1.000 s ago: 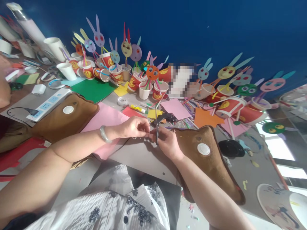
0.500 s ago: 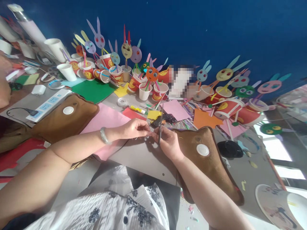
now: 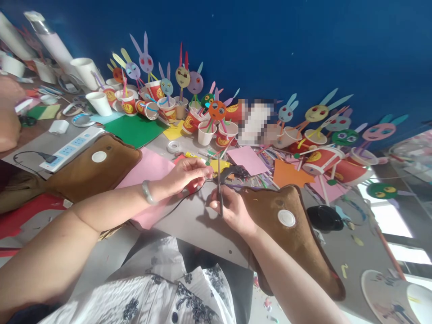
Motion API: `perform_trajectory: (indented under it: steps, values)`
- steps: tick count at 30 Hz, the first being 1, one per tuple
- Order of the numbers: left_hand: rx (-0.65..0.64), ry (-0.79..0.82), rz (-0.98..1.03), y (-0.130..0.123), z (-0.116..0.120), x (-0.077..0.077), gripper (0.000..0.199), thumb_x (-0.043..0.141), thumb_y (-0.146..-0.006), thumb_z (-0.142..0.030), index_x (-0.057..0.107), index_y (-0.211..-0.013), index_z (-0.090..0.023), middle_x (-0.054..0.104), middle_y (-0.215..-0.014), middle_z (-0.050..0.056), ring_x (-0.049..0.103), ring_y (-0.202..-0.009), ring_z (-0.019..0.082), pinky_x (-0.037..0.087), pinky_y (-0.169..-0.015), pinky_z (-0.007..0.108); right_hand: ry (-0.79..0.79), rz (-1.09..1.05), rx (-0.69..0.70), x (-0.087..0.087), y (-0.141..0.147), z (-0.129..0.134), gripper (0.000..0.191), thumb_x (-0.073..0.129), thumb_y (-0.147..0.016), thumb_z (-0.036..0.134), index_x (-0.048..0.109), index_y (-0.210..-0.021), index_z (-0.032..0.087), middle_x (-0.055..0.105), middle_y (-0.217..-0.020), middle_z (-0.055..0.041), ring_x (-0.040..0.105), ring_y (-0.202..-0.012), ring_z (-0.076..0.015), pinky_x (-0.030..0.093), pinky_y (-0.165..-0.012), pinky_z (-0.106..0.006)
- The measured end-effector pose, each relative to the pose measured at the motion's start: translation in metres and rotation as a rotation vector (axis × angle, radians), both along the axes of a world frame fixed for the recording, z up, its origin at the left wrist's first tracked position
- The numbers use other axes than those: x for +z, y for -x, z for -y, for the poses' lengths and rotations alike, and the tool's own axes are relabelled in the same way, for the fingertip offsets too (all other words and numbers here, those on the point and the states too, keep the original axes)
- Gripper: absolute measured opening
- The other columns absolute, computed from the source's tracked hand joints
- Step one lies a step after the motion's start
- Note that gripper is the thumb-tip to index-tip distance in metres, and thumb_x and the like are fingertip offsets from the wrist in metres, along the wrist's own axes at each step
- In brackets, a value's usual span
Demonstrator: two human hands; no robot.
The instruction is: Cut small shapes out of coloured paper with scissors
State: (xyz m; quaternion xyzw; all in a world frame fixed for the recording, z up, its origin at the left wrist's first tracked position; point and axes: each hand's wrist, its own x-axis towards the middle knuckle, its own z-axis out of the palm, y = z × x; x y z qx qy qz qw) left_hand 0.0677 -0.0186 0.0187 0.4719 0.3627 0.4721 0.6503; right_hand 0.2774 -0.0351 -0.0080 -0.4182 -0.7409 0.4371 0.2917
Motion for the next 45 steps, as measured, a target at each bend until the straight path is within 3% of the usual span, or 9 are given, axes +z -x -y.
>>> perform_trajectory:
  steps: [12,31,45]
  values:
    - [-0.033,0.102,0.005,0.000,0.005,0.011,0.018,0.071,-0.084,-0.026,0.062,-0.073,-0.014,0.059,-0.062,-0.003,0.053,-0.052,0.005,0.036,-0.048,0.019,0.014,0.019,0.102,0.002,0.002,0.000,0.064,0.055,-0.081,0.082,0.058,-0.075,0.019,0.063,-0.078,-0.0051,0.053,-0.068,-0.0177,0.044,-0.063,-0.030]
    - [-0.022,0.219,-0.014,-0.001,0.009,0.023,0.018,0.067,-0.089,-0.016,0.061,-0.072,-0.014,0.056,-0.059,-0.004,0.049,-0.050,0.004,0.034,-0.045,0.016,-0.001,0.016,0.111,0.001,0.003,0.000,0.065,0.052,-0.082,0.083,0.056,-0.070,0.019,0.057,-0.067,-0.0016,0.047,-0.061,-0.0154,0.039,-0.059,-0.029]
    - [-0.023,0.193,-0.018,-0.001,0.008,0.021,0.017,0.067,-0.090,-0.017,0.062,-0.074,-0.012,0.058,-0.062,-0.004,0.049,-0.049,0.003,0.034,-0.045,0.016,0.007,0.028,0.105,-0.001,0.003,0.000,0.067,0.050,-0.082,0.084,0.053,-0.068,0.019,0.056,-0.066,-0.0012,0.047,-0.061,-0.0150,0.039,-0.059,-0.028]
